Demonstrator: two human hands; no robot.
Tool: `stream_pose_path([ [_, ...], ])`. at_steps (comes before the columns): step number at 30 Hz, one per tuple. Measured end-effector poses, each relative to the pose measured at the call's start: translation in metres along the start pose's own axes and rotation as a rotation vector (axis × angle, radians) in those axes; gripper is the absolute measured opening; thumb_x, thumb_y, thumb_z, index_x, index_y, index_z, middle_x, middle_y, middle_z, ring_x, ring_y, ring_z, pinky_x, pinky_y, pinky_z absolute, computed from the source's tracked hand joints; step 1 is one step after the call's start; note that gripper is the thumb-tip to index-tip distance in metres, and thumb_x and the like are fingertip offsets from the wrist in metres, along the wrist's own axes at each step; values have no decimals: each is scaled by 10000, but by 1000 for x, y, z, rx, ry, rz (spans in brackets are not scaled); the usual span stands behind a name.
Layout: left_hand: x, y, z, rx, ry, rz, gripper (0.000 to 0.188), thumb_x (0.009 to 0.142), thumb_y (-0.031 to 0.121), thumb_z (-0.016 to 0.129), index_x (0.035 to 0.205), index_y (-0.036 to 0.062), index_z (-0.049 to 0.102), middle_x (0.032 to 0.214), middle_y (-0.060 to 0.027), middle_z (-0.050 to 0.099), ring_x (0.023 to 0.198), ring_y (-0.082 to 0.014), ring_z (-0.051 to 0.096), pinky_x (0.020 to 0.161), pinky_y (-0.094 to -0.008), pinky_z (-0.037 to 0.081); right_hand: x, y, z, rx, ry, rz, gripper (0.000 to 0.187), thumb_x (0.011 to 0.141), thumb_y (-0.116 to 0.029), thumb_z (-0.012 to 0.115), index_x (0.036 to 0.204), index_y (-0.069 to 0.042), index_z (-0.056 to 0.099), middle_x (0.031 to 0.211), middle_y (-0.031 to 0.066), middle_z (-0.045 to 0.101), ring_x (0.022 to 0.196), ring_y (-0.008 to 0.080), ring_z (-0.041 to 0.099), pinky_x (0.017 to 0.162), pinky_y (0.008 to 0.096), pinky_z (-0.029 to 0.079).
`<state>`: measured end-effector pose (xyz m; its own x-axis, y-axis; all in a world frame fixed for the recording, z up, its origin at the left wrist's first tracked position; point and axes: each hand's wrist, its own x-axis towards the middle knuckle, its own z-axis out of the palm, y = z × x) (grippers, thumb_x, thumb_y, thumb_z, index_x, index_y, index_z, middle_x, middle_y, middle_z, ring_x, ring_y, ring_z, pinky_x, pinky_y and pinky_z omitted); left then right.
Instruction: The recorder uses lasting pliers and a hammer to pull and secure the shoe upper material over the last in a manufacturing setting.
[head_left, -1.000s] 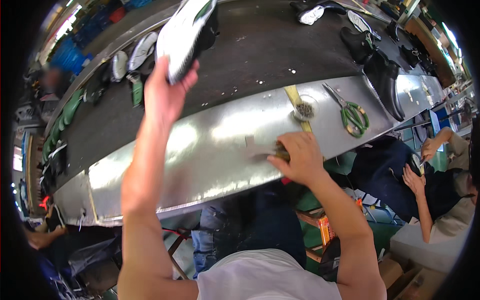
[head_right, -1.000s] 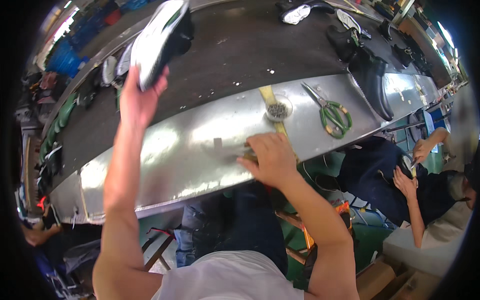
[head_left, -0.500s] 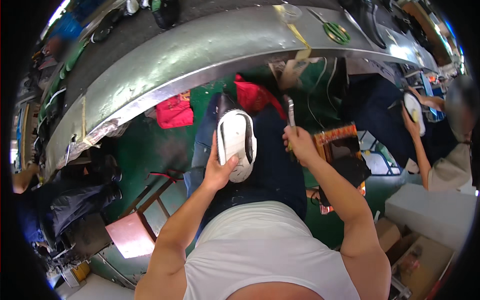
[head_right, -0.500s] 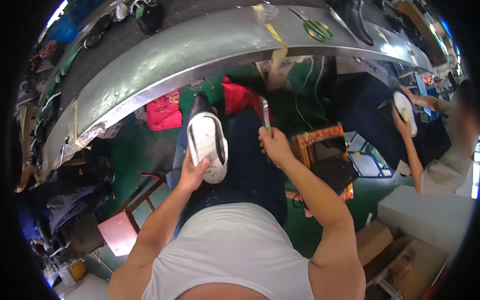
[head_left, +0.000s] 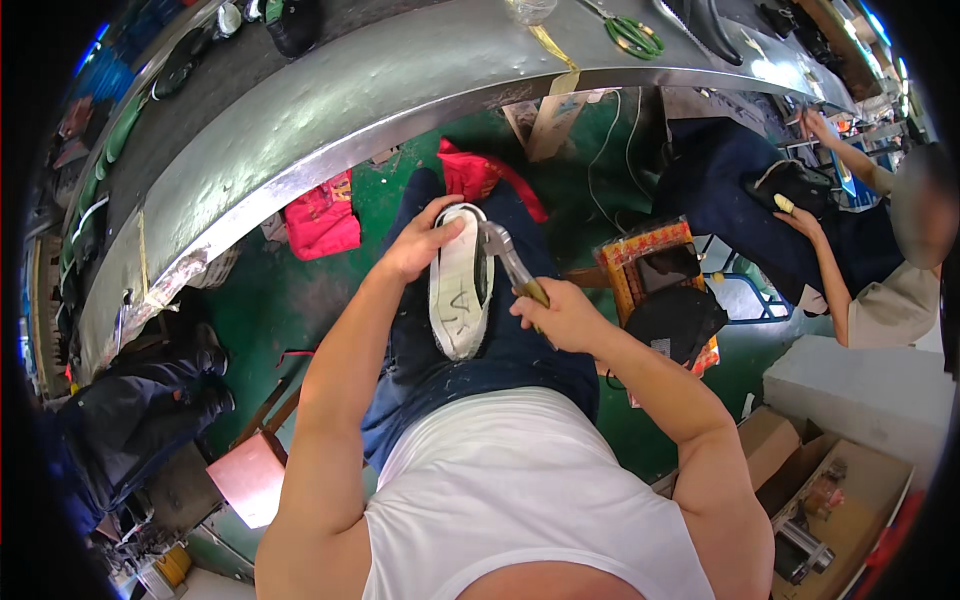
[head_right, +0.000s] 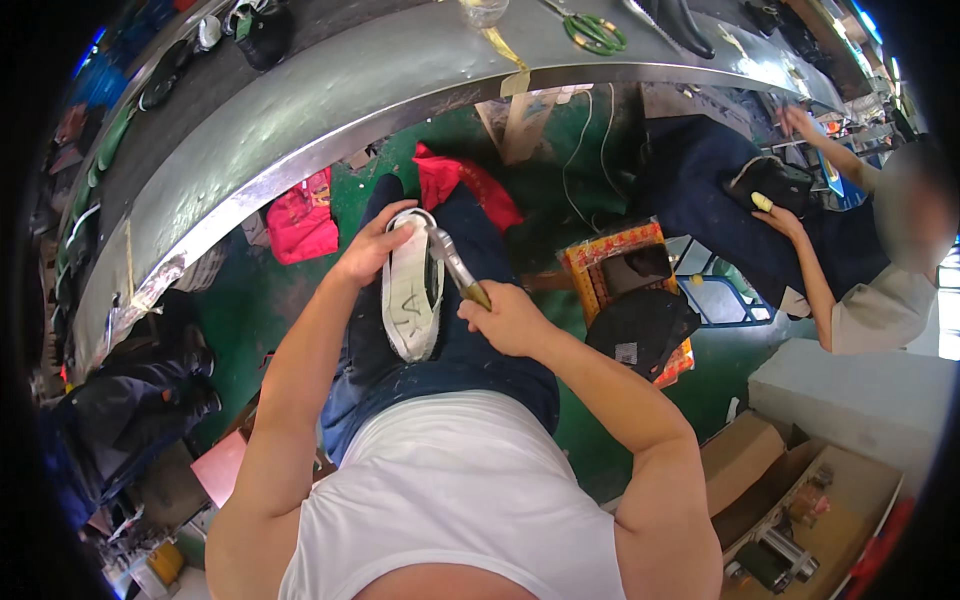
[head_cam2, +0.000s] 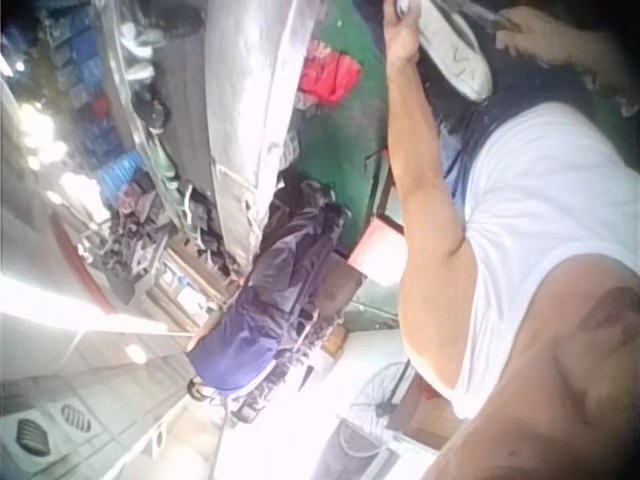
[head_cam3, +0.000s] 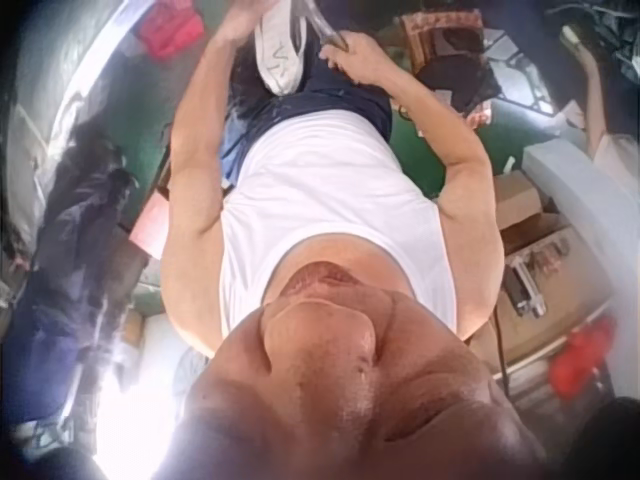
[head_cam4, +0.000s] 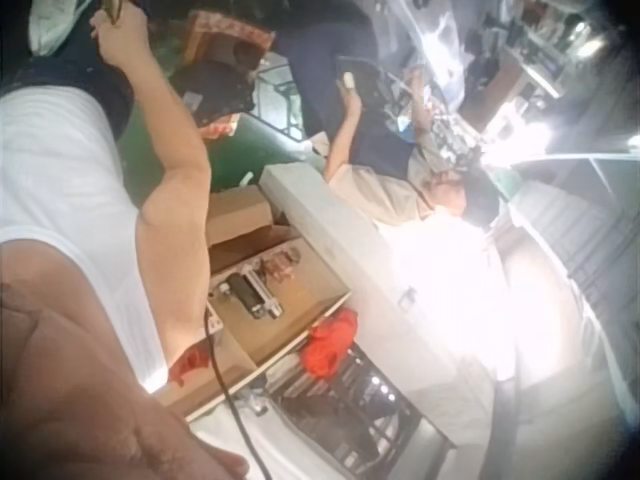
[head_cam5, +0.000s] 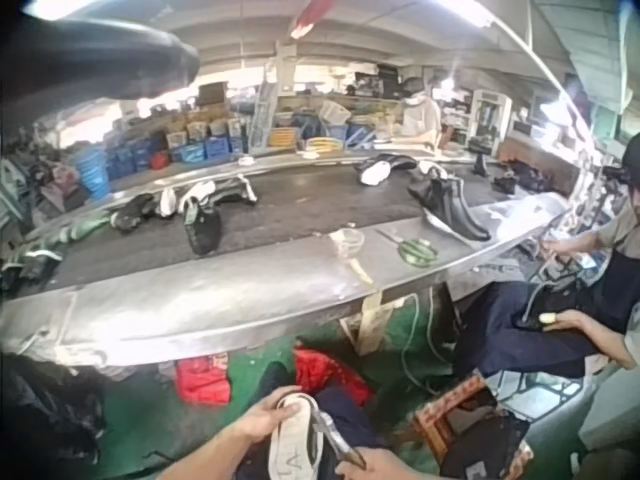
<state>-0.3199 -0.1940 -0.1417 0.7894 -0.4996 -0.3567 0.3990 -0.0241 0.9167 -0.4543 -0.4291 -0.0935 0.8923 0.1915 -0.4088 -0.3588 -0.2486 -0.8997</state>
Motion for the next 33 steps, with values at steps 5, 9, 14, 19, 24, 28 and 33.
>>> stream_pose_path([
  [5, -36, -5, -1, 82, -62, 167, 552, 1032, 392, 483, 1481, 99, 355, 1453, -103, 427, 1349, -231, 395, 1122, -351, 297, -9, -10, 8, 77, -145, 33, 227, 955, -221, 609, 976, 5, 602, 746, 61, 645, 588, 116, 563, 560, 285, 462],
  [9, -56, 5, 6, 378, -22, 371, 615, 1040, 412, 430, 1508, 40, 284, 1553, -165, 310, 1501, -330, 155, 1193, -401, 142, -20, -29, 7, 43, -247, 160, 264, 975, -169, 571, 1174, 0, 607, 875, 55, 661, 692, 91, 560, 652, 260, 483],
  [14, -64, 8, 11, 347, -38, 374, 689, 1022, 384, 496, 1543, 49, 195, 1578, -199, 230, 1497, -313, 157, 1192, -395, 146, -18, -55, -7, -197, -294, 115, 257, 968, -161, 572, 1159, 7, 607, 903, 63, 659, 720, 103, 591, 658, 255, 482],
  [19, -58, 0, -4, 56, -193, 190, 752, 996, 360, 569, 1558, 75, 158, 1609, -187, 124, 1507, -294, 91, 1199, -381, 106, 0, -44, -6, 470, -450, 245, 261, 969, -163, 580, 1141, 31, 611, 966, 75, 668, 851, 134, 644, 720, 267, 500],
  [24, -53, -4, -10, 161, -154, 216, 691, 1014, 405, 510, 1544, 80, 209, 1613, -177, 126, 1514, -288, 41, 1205, -374, 76, -2, -41, 2, 212, -348, 183, 290, 986, -158, 558, 1214, 21, 568, 1074, 92, 653, 950, 172, 646, 805, 304, 533],
  [28, -54, -7, -6, 288, -57, 208, 613, 1027, 367, 499, 1523, 85, 274, 1560, -167, 285, 1467, -267, 235, 1181, -362, 201, 9, -50, -2, 402, -371, 367, 276, 986, -160, 558, 1197, 18, 567, 1096, 100, 646, 904, 172, 653, 773, 328, 551],
  [33, -50, -17, -6, 50, 82, 177, 461, 1015, 192, 533, 1452, 94, 423, 1278, -91, 567, 1156, -165, 522, 1005, -299, 416, 40, -28, 11, -211, -282, 65, 168, 964, -158, 581, 947, 8, 576, 862, 156, 673, 704, 274, 668, 650, 396, 527],
])
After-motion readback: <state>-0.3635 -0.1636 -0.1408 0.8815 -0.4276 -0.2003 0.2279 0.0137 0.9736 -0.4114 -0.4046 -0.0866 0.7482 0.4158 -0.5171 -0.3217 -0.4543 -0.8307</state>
